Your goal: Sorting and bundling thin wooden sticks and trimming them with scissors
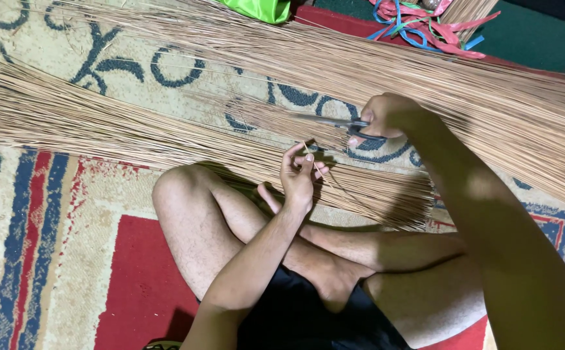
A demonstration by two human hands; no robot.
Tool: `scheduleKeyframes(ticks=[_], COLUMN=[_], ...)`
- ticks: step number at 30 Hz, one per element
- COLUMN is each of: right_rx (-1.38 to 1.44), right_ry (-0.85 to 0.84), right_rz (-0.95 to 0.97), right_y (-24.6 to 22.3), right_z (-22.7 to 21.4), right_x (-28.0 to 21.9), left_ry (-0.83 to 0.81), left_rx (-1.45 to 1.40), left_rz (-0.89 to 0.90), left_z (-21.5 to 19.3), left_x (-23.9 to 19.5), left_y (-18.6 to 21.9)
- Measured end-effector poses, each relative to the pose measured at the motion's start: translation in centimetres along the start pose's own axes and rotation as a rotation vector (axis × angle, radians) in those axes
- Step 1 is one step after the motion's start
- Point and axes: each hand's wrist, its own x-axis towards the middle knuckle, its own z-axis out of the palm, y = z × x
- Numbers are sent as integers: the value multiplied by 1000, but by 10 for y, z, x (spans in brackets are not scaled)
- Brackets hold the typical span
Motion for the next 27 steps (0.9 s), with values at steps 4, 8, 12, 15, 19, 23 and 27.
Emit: scheduleKeyframes(ticks=[4, 8, 12, 15, 19, 23, 27], right_rx=[12, -141, -27, -3, -121, -56, 87], right_ry=[251, 457, 466, 517, 434, 504, 602], right_rz=[119, -8, -19, -20, -52, -65, -107], right_y=[48, 83, 130, 155, 136, 122, 59], right_z=[40, 72, 122, 151, 142, 142, 116], right_x=[6, 7, 72, 110, 101, 83, -3], left_ry=[11, -26, -38, -54, -77, -42, -18], left_rx=[-27, -8, -14, -51, -52, -75, -85], left_rz=[13, -13, -32, -26, -31, -57, -48], left_z=[2, 0, 10, 3, -4, -8, -17], left_x=[1, 4, -5, -2, 4, 7, 25], left_y=[1, -9, 14, 8, 1, -1, -8])
